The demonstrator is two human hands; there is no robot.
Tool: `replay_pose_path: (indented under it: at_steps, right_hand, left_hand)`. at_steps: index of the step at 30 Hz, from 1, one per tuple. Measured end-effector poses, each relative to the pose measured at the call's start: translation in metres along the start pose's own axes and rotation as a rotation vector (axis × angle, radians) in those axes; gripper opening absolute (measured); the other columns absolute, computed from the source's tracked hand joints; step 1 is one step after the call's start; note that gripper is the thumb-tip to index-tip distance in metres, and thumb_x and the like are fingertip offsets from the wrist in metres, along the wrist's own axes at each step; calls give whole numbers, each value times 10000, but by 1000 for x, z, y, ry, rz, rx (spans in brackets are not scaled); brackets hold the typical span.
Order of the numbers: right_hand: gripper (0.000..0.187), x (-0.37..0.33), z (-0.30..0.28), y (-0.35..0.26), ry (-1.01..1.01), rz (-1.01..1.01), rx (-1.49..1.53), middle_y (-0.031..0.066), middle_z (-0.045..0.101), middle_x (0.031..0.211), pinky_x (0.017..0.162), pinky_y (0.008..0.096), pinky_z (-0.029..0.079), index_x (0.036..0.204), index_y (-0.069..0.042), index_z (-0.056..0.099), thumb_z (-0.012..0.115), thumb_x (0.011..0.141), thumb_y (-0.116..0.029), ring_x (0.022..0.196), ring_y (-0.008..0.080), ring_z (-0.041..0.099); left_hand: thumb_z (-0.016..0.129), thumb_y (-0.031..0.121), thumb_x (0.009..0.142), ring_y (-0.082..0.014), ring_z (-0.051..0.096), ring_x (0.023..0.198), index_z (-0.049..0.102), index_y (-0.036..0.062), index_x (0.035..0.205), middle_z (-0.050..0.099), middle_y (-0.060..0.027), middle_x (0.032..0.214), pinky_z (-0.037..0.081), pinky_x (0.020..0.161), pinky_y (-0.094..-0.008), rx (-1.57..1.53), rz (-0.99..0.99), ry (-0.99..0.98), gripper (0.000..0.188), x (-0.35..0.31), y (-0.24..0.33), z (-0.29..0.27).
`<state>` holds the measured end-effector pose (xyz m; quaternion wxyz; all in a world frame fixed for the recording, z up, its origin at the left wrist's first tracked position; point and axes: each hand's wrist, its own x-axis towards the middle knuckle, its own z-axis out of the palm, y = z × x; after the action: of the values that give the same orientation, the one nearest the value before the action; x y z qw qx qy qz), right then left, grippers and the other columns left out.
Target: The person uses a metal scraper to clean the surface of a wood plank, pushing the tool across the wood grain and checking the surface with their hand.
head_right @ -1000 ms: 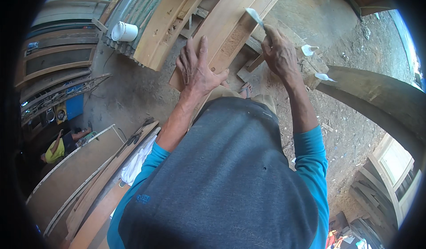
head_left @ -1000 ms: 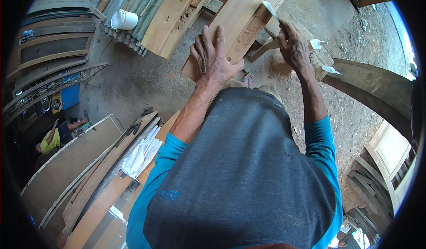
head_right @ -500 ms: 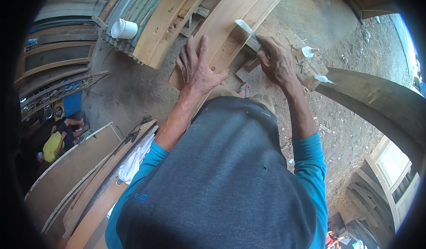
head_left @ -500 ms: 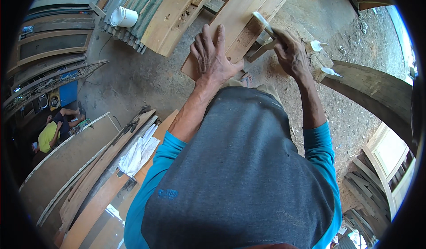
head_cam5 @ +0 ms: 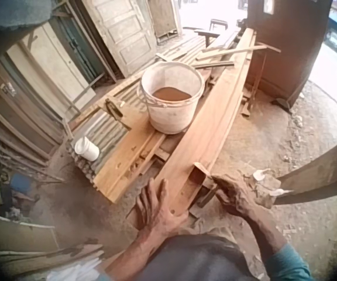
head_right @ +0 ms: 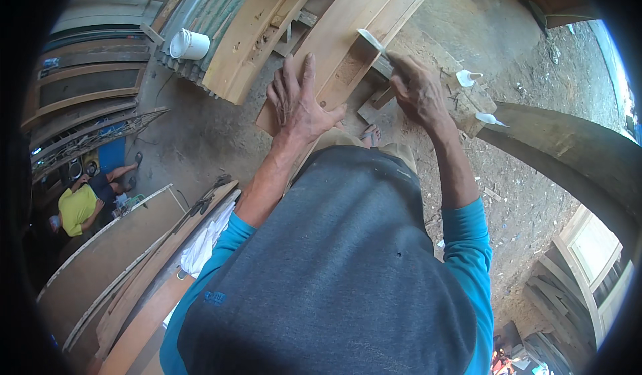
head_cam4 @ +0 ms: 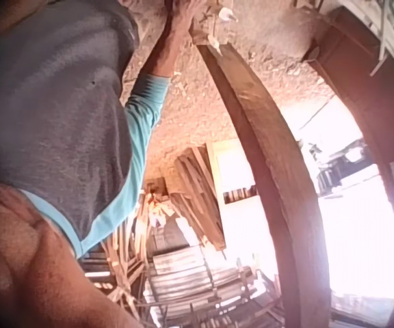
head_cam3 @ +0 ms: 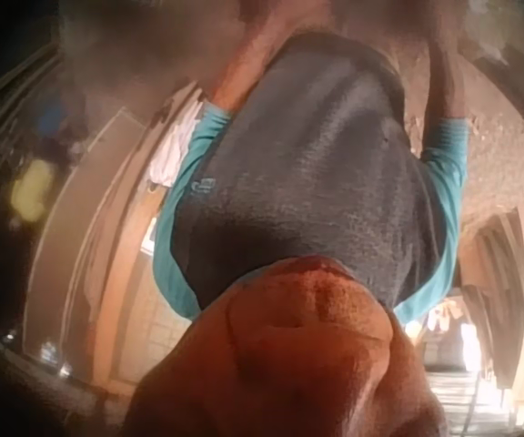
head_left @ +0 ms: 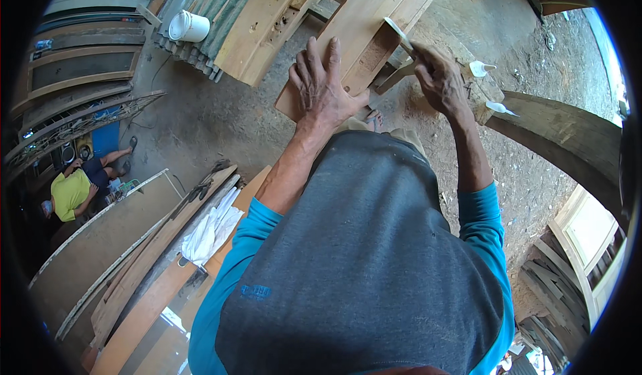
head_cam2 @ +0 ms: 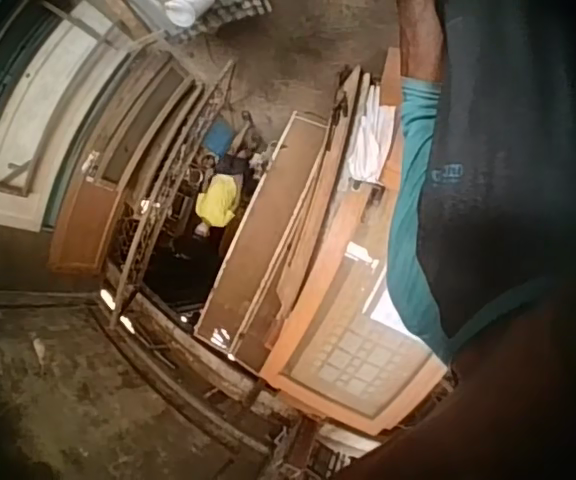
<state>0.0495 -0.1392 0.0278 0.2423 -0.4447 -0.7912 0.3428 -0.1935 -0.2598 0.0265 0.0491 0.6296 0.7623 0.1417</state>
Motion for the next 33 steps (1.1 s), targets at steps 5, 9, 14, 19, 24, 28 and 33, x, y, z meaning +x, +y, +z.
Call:
replay_pose_path:
  at_steps: [5, 9, 14, 19, 24, 28, 33]
  right_hand:
    - [438, -5, 0, 0, 66, 37, 30, 150, 727, 1118, 862, 431, 573, 1395, -99, 700, 662, 959, -93, 989, 317, 729]
    - [440, -7, 6, 3, 68, 21, -76, 141, 725, 1171, 861, 429, 579, 1396, -104, 700, 671, 959, -69, 1002, 326, 727]
    - [442, -17, 19, 3, 68, -129, -132, 144, 727, 1226, 884, 430, 592, 1392, -109, 705, 689, 955, -39, 1034, 341, 728]
    - [445, -20, 22, 5, 129, -142, -98, 144, 730, 1265, 892, 426, 597, 1385, -112, 717, 694, 950, -20, 1061, 346, 730]
    - [432, -14, 20, 14, 180, -84, -171, 146, 736, 1254, 927, 439, 590, 1385, -119, 721, 678, 967, -22, 1095, 360, 723]
    - [424, -17, 20, 11, 153, -144, -204, 138, 731, 1253, 946, 444, 584, 1383, -114, 720, 675, 971, -26, 1103, 362, 711]
    - [447, -24, 29, 7, 131, -149, -168, 119, 721, 1273, 946, 439, 583, 1386, -111, 714, 691, 949, -18, 1128, 347, 694]
  left_hand:
    - [960, 474, 613, -516, 363, 1420, 314, 125, 1682, 290, -306, 1627, 282, 1133, -680, 8, -4, -8, 1296, 0, 1, -1]
    - [956, 482, 624, -522, 364, 1420, 311, 124, 1683, 294, -309, 1622, 288, 1126, -686, -5, 2, -4, 1291, 0, 2, -2]
    - [951, 494, 633, -524, 365, 1420, 307, 123, 1686, 297, -315, 1619, 288, 1125, -690, 16, -1, 0, 1288, -1, 1, 1]
    - [946, 494, 638, -521, 362, 1418, 314, 117, 1682, 294, -317, 1620, 283, 1129, -686, 11, 5, 5, 1277, 0, 0, 0]
    - [945, 493, 636, -506, 375, 1395, 326, 112, 1673, 303, -311, 1610, 287, 1120, -676, 12, 11, 12, 1266, -1, 0, -1]
    - [946, 490, 635, -502, 380, 1390, 328, 113, 1670, 307, -308, 1606, 290, 1114, -677, 13, 17, 20, 1263, 0, 1, 0]
    - [946, 490, 635, -500, 382, 1392, 320, 116, 1674, 307, -306, 1609, 291, 1115, -678, 10, 19, 18, 1270, 0, 1, 0]
